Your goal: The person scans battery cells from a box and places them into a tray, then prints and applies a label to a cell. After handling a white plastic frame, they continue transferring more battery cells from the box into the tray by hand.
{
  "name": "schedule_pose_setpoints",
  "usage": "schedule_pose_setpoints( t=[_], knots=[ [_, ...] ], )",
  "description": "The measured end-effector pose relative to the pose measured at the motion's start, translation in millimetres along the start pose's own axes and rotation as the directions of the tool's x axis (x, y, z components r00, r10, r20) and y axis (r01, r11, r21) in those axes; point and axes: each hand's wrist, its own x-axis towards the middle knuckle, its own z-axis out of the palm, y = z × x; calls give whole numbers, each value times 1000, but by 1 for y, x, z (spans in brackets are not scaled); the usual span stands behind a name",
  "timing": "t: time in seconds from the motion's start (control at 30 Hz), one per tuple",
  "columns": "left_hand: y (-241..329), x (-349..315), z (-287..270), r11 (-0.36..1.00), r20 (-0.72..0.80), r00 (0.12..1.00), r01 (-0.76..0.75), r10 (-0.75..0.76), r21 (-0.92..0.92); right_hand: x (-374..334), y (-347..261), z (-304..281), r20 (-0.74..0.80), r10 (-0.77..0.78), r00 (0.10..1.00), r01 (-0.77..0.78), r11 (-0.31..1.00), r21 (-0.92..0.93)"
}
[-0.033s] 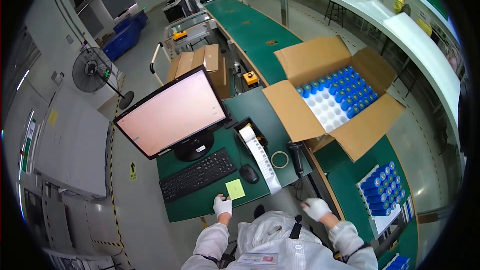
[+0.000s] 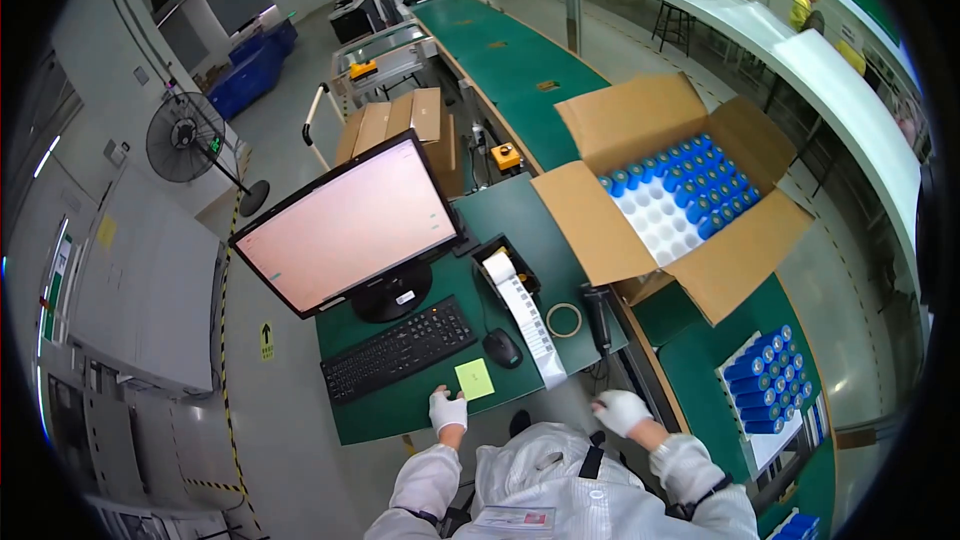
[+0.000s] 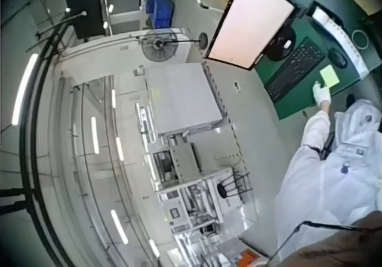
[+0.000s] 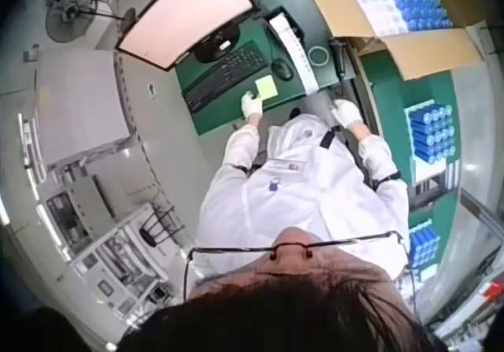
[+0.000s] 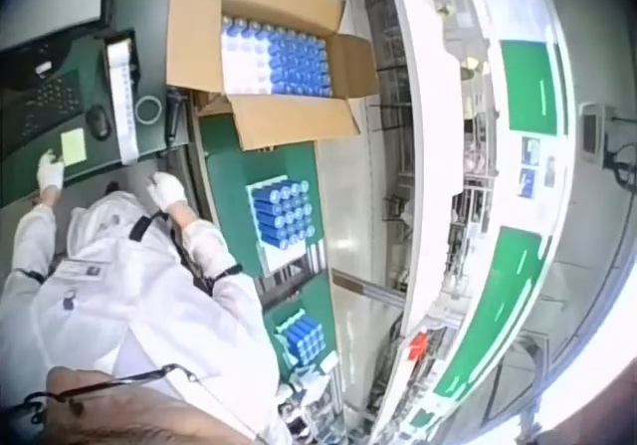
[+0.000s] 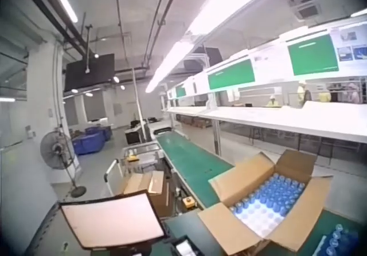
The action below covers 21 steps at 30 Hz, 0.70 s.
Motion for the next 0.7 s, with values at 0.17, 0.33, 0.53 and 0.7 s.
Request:
schedule_pose_setpoints(
  t=[0.17, 0.33, 0.53, 0.7],
  knots=[
    [6, 25, -2, 992, 262, 961, -110, 91, 56, 99, -109, 46, 259, -351, 900, 390, 913, -120],
    [-3, 30, -3, 951, 346, 904, -297, 249, 90, 162, -152, 112, 102, -589, 801, 586, 738, -336],
    [26, 39, -22, 954, 486, 864, -245, 134, 173, 192, -176, 136, 62, -514, 856, 474, 730, -492],
    [23, 47, -28, 955, 544, 835, -222, 83, 195, 197, -179, 131, 133, -539, 832, 518, 669, -532]
  ],
)
